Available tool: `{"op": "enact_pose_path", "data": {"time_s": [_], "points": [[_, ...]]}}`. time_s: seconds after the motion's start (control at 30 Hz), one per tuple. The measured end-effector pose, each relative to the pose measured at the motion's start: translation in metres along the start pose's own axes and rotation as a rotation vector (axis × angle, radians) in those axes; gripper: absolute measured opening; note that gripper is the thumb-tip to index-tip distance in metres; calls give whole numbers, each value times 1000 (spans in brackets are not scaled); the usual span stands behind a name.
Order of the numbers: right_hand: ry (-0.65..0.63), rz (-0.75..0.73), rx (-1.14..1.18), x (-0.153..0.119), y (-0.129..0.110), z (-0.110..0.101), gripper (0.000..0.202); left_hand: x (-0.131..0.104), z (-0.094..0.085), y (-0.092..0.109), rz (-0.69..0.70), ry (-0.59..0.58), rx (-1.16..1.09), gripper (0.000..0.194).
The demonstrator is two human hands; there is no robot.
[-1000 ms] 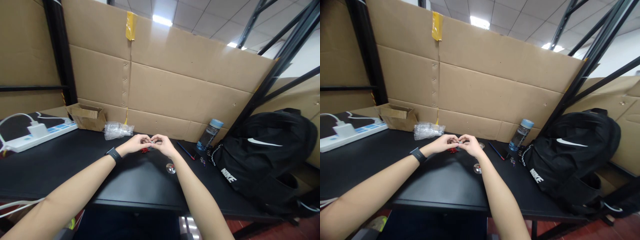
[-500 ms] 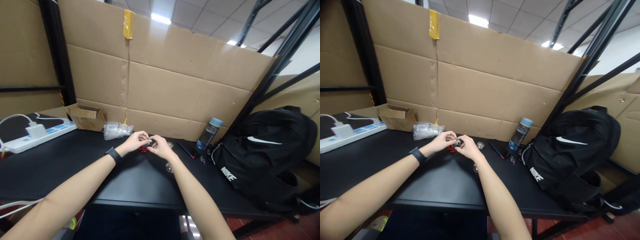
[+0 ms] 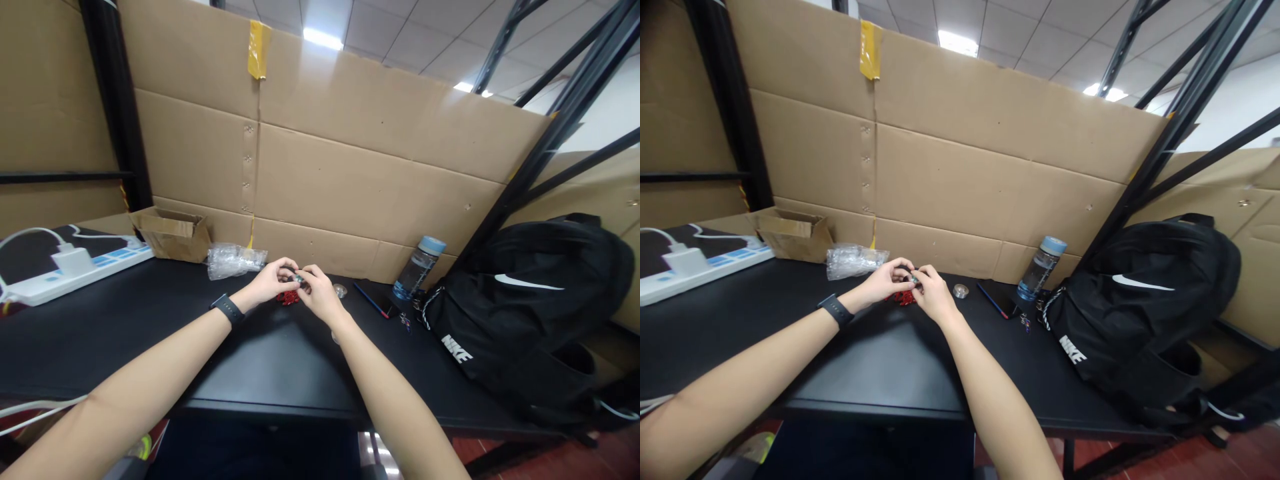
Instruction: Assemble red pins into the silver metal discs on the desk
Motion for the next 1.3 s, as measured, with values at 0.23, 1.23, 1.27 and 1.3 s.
{"op": "enact_pose_path", "data": {"time_s": [0.23,1.23,1.27,1.3], "points": [[-68,-32,-26,0,-8,-1,44,-1,0,-13,-108,0,-23,58],[203,469,-233,-18,132,-94,35,3,-33,-6,39,-28,677,42],[160,476,-211,-22,143,-89,34,3,-31,-7,53,-61,728,38],[100,470,-185,-25,151,-79,33,3,-28,-9,67,-92,764,34]]}}
Point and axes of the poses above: each hand's wrist, its own x-axis towards the middle knuckle, its own z-axis out of the palm, y = z × x, the point moved 10 cm from there along x, towards the middle knuckle, and after that the axes turned 12 degrees about -x, right-handed, at the moved point
